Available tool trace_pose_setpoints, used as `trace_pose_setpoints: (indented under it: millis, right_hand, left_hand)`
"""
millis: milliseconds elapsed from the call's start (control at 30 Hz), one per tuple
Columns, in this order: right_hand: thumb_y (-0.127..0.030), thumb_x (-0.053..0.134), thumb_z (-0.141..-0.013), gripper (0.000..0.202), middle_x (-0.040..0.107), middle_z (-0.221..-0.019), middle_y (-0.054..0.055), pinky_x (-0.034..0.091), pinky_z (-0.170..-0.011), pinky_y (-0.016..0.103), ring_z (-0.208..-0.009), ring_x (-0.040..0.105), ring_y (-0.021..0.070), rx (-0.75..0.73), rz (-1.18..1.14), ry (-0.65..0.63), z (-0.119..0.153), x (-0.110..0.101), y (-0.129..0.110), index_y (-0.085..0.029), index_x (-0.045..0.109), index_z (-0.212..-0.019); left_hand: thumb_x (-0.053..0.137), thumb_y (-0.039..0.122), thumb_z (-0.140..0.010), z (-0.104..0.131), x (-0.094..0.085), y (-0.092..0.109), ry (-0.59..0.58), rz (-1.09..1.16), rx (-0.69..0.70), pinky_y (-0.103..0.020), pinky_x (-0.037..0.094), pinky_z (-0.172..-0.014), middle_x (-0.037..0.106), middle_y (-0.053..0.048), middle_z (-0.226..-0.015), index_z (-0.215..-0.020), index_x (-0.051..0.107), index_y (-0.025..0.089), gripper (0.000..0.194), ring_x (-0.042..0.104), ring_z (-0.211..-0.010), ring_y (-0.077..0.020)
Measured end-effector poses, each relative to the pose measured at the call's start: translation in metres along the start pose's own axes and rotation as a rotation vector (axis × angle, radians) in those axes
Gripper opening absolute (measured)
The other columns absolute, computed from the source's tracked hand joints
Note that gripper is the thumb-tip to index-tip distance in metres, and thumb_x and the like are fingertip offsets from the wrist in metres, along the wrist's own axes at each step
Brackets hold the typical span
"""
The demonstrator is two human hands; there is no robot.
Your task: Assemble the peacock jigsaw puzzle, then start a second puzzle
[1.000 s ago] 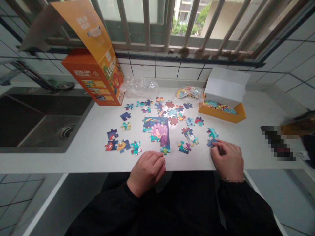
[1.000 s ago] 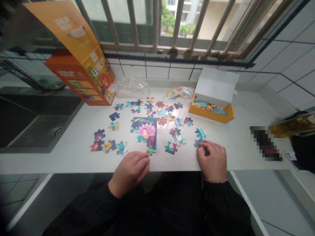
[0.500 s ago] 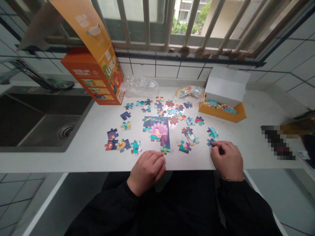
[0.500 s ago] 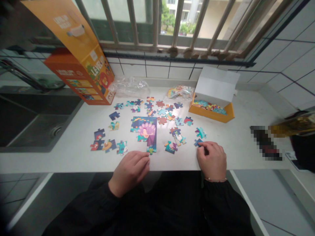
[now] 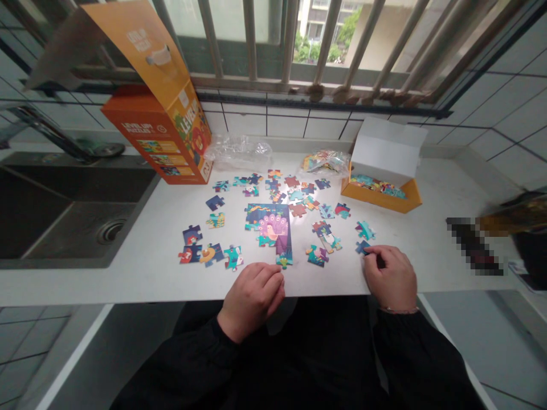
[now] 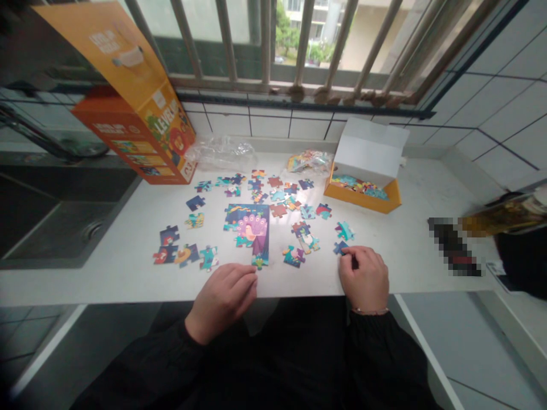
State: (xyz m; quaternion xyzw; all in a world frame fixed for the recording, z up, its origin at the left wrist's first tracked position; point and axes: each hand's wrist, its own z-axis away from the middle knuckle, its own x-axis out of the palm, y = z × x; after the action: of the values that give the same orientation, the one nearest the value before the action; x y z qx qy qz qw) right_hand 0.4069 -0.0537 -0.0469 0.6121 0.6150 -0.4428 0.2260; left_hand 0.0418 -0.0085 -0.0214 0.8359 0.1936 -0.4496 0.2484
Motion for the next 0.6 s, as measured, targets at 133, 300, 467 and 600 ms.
trace_pose_setpoints:
  millis: [133,300,467,600]
  right_hand:
    - [-0.024,0.059,-0.095,0.018,0.078,-0.100,0.008,0.051,-0.091,0.040,-0.095,0.069,0.0272,0.010,-0.007,0.002,0.0004,0.0007,0.0010,-0.023,0.077,-0.095]
    - [-0.024,0.059,-0.095,0.018,0.078,-0.101,0.008,0.050,-0.092,0.040,-0.096,0.069,0.0271,0.021,-0.004,-0.005,0.0004,0.0004,0.0007,-0.023,0.077,-0.095]
    - [-0.026,0.058,-0.096,0.019,0.078,-0.100,0.008,0.049,-0.091,0.040,-0.095,0.068,0.0269,0.027,-0.011,-0.004,0.0010,0.0015,0.0023,-0.023,0.077,-0.096]
    - [-0.025,0.058,-0.097,0.019,0.078,-0.101,0.009,0.050,-0.091,0.041,-0.095,0.068,0.0275,0.034,-0.015,-0.018,0.0008,0.0009,0.0012,-0.023,0.077,-0.097]
  left_hand:
    - [0.066,0.018,-0.102,0.0002,0.0006,-0.0002,0.012,0.001,0.001,-0.044,0.060,-0.091,0.078,-0.008,-0.113,-0.109,0.069,0.020,0.009,0.071,-0.102,-0.0255]
    - [0.066,0.018,-0.101,0.0005,-0.0002,0.0010,0.014,-0.026,-0.017,-0.047,0.058,-0.102,0.077,-0.011,-0.127,-0.120,0.069,0.021,0.020,0.071,-0.116,-0.0281]
    - [0.068,0.021,-0.101,-0.0007,-0.0025,0.0032,0.083,-0.112,-0.045,-0.056,0.047,-0.121,0.060,-0.018,-0.161,-0.154,0.054,0.019,0.054,0.055,-0.150,-0.0349]
    - [0.064,0.028,-0.105,-0.0040,-0.0014,0.0022,-0.016,-0.127,-0.030,-0.057,0.043,-0.124,0.057,-0.016,-0.165,-0.159,0.053,0.020,0.055,0.053,-0.153,-0.0344]
